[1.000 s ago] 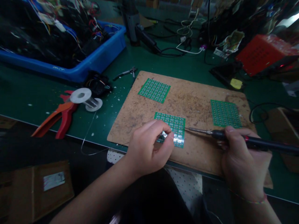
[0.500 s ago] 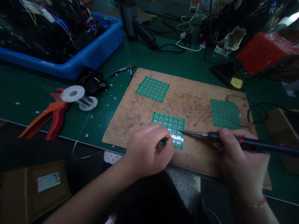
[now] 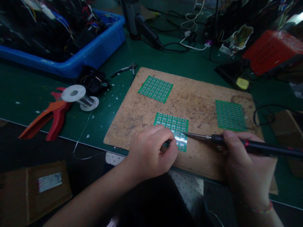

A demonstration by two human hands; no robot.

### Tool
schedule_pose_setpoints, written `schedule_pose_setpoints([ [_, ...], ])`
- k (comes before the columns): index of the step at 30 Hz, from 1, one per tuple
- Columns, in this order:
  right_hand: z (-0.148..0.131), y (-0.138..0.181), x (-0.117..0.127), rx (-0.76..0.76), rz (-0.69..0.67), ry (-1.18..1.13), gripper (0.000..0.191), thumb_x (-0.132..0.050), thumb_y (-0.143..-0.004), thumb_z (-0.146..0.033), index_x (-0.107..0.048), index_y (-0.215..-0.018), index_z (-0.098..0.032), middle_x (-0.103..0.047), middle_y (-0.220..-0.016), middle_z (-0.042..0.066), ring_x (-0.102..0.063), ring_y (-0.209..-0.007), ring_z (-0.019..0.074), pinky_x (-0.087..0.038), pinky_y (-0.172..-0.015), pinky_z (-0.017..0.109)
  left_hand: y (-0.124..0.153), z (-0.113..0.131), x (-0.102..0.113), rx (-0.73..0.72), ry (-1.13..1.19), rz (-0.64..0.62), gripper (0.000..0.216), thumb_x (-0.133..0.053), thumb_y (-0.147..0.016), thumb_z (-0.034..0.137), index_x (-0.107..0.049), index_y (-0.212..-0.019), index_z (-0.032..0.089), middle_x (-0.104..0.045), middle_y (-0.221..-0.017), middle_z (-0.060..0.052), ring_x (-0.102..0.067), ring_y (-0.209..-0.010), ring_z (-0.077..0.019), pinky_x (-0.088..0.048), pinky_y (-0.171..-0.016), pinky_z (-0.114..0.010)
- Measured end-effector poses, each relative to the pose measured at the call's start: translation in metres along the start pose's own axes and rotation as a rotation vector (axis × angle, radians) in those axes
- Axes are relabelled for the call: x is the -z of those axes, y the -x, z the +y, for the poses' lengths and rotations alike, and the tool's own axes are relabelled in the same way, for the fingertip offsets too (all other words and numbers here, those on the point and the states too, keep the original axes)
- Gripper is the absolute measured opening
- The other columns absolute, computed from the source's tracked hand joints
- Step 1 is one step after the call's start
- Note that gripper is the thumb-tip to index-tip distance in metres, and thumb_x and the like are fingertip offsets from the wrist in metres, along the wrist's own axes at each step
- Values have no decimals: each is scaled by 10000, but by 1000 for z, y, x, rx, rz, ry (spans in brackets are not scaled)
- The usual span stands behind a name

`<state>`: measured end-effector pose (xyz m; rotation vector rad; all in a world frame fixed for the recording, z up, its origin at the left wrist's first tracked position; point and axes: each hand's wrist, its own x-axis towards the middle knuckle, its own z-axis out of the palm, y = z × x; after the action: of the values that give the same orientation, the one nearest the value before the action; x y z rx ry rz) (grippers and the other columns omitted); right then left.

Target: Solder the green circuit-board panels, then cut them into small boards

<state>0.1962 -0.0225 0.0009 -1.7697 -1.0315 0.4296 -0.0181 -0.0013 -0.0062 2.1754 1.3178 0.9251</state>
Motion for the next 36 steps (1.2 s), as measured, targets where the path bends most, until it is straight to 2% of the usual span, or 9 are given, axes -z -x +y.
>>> schedule_pose_setpoints([
  [17,-1,-1,0,34,-6,28,207,-734,-747,-408,-672,-701,-216,-649,-693,-11,-574,-618,132,-463,-685,319,-2,-1,-4,12,-32,-25,134,-533,-827,184,-587,-706,173,-591,-699,-18,-524,-660,-140,-363,-608,-293],
  [26,-2,0,-3,1,36,-27,242,-732,-735,-425,-657,-694,-198,-620,-648,-14,-542,-571,131,-400,-579,297,-5,10,2,49,16,89,143,-569,-785,150,-558,-645,173,-546,-632,9,-467,-579,-114,-321,-550,-280],
  [29,0,-1,-2,-37,61,-64,257,-734,-733,-430,-643,-687,-195,-597,-622,-23,-529,-562,126,-380,-567,291,-4,10,-1,45,6,63,149,-564,-794,162,-550,-646,171,-545,-641,6,-472,-592,-116,-325,-565,-289],
  [36,-1,0,-1,1,33,-22,224,-742,-741,-407,-662,-685,-205,-604,-643,-21,-545,-598,123,-420,-631,297,-4,5,-7,36,8,8,123,-551,-809,172,-566,-687,174,-557,-677,2,-490,-625,-124,-346,-585,-293],
])
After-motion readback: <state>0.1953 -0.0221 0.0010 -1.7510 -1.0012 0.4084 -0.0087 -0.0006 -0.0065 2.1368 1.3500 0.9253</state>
